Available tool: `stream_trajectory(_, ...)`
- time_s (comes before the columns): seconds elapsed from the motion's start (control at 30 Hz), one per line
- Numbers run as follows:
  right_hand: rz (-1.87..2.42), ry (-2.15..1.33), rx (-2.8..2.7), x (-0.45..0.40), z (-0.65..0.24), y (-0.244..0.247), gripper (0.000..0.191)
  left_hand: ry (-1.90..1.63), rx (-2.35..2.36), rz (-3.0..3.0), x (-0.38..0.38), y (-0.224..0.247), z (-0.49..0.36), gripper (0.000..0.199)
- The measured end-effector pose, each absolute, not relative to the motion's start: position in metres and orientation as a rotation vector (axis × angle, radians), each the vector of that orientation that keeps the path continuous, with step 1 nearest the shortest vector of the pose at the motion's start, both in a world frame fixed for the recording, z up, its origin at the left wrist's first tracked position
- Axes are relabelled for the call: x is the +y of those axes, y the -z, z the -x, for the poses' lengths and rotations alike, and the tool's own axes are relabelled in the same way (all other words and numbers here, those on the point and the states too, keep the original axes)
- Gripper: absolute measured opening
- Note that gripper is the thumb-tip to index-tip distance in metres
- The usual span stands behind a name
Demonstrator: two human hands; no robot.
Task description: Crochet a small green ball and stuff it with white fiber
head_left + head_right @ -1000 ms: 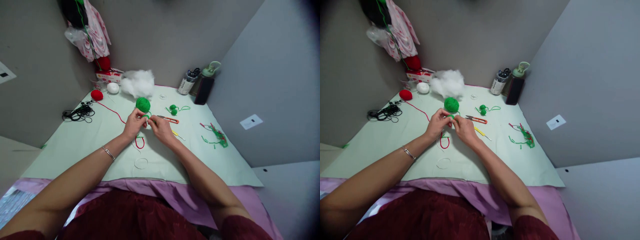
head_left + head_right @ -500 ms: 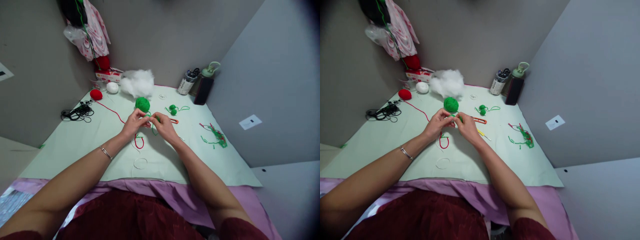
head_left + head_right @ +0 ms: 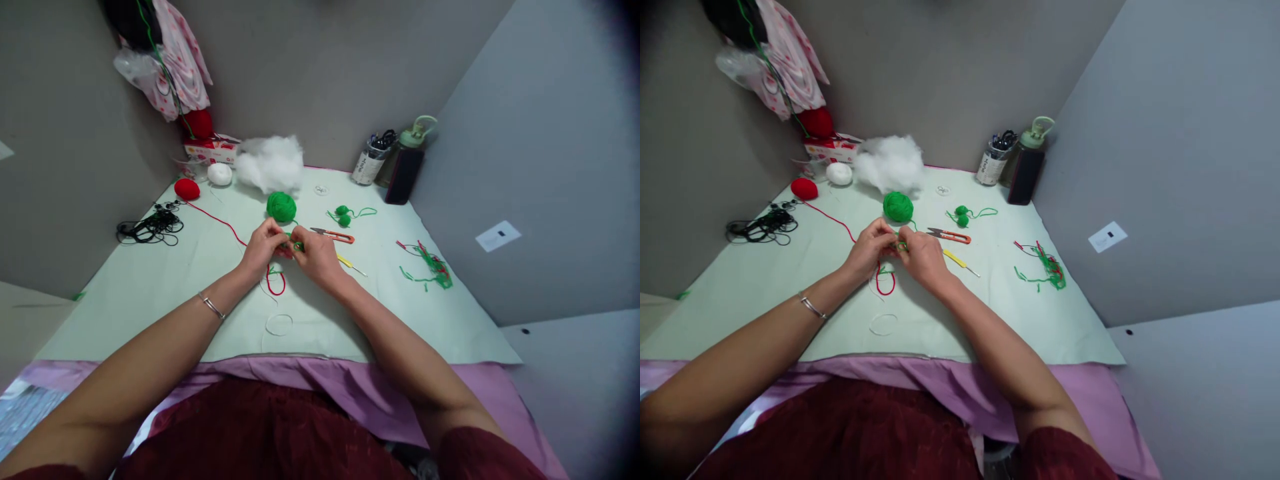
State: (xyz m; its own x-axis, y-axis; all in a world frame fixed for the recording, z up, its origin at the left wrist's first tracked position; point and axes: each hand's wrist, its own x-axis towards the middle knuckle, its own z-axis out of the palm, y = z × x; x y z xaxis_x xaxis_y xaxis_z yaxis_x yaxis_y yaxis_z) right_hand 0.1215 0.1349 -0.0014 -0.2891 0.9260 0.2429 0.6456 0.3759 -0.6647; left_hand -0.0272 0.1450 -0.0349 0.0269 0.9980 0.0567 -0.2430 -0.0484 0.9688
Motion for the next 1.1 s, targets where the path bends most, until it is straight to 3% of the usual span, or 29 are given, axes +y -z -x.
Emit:
stream_trajectory(0.27, 1.321, -0.733, -1.882, 0.148, -0.134, 0.0, 0.024, -1.28, 0.821, -1.062, 0.139, 0.027, 0.025, 0.03)
stream_trajectory(0.57, 1.251, -0.895, -1.915, 0.139, -0.134, -0.012, 0.02, -1.302, 0.923, -1.135, 0.147, 0.037, 0.027, 0.039)
stream_trajectory(0.73, 1.263, -0.902, -1.881, 0.133, -0.125, -0.007, 0.019, -1.426, 1.022, -1.229, 0.146, 0.039, 0.023, 0.033)
stream_trajectory(0.9, 1.28, -0.878, -1.817, 0.142, -0.127, -0.004, 0.037, -1.487, 1.013, -1.29, 0.138, 0.037, 0.018, 0.025)
stream_trajectory(1.1, 1.332, -0.787, -1.806, 0.151, -0.13, 0.002, 0.04, -1.434, 0.943, -1.291, 0.135, 0.034, 0.02, 0.03)
